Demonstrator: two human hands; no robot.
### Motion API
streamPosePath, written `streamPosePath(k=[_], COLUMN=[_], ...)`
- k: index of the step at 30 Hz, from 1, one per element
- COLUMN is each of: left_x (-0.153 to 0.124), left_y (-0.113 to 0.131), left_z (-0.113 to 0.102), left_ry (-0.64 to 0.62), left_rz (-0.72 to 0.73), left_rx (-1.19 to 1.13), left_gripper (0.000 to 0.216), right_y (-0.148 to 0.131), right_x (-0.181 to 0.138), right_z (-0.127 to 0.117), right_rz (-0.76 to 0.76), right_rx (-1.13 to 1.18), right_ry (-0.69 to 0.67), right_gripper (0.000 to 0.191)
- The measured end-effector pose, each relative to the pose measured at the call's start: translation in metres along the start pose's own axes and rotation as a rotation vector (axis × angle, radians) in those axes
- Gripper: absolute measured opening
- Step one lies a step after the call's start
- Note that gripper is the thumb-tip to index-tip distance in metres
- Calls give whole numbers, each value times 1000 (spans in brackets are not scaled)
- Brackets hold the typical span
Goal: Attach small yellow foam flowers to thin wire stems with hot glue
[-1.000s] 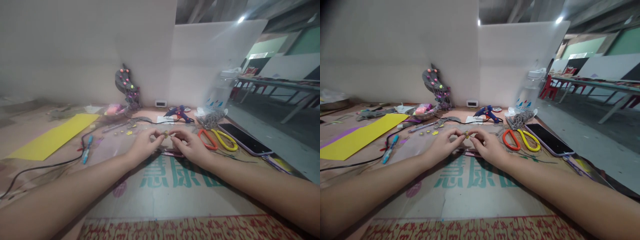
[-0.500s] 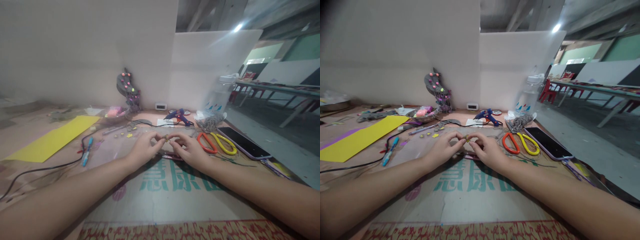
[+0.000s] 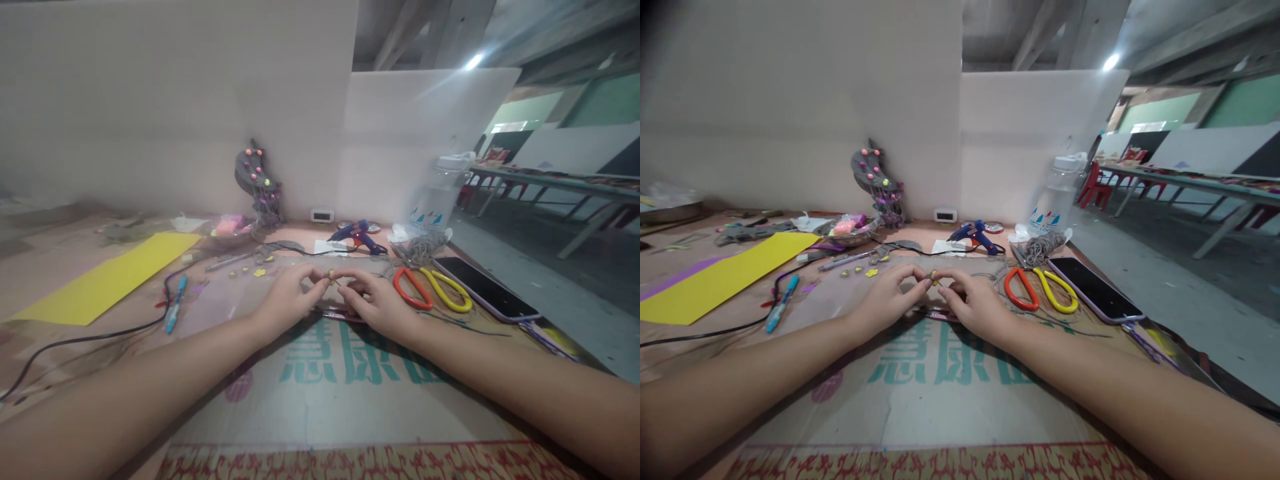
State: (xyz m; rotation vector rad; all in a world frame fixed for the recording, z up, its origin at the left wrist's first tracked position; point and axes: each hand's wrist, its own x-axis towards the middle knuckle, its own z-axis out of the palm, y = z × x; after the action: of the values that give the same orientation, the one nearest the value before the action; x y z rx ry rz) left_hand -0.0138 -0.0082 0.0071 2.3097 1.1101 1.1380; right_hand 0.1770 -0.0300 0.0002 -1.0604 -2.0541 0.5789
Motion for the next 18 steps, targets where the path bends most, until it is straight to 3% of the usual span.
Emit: streamPosePath(k=[5, 11, 15, 18], left_x=[1, 0, -2, -2], left_y=[5, 6, 4, 3], left_z=[-1, -2, -1, 0], left_ry=[-17, -41, -46, -54], left_rz=[-98, -85, -34, -1], left_rx=[-51, -73, -41, -24], left_gripper=[19, 20, 19, 20], right_y=[3, 12, 10, 7], right_x=[-2, 6, 8, 7], right_z=[1, 2, 2, 1], right_rz=[-16, 90, 54, 27], right_rx=[146, 142, 19, 10], right_ry=[62, 67, 58, 75], right_gripper=[20, 37, 19, 16])
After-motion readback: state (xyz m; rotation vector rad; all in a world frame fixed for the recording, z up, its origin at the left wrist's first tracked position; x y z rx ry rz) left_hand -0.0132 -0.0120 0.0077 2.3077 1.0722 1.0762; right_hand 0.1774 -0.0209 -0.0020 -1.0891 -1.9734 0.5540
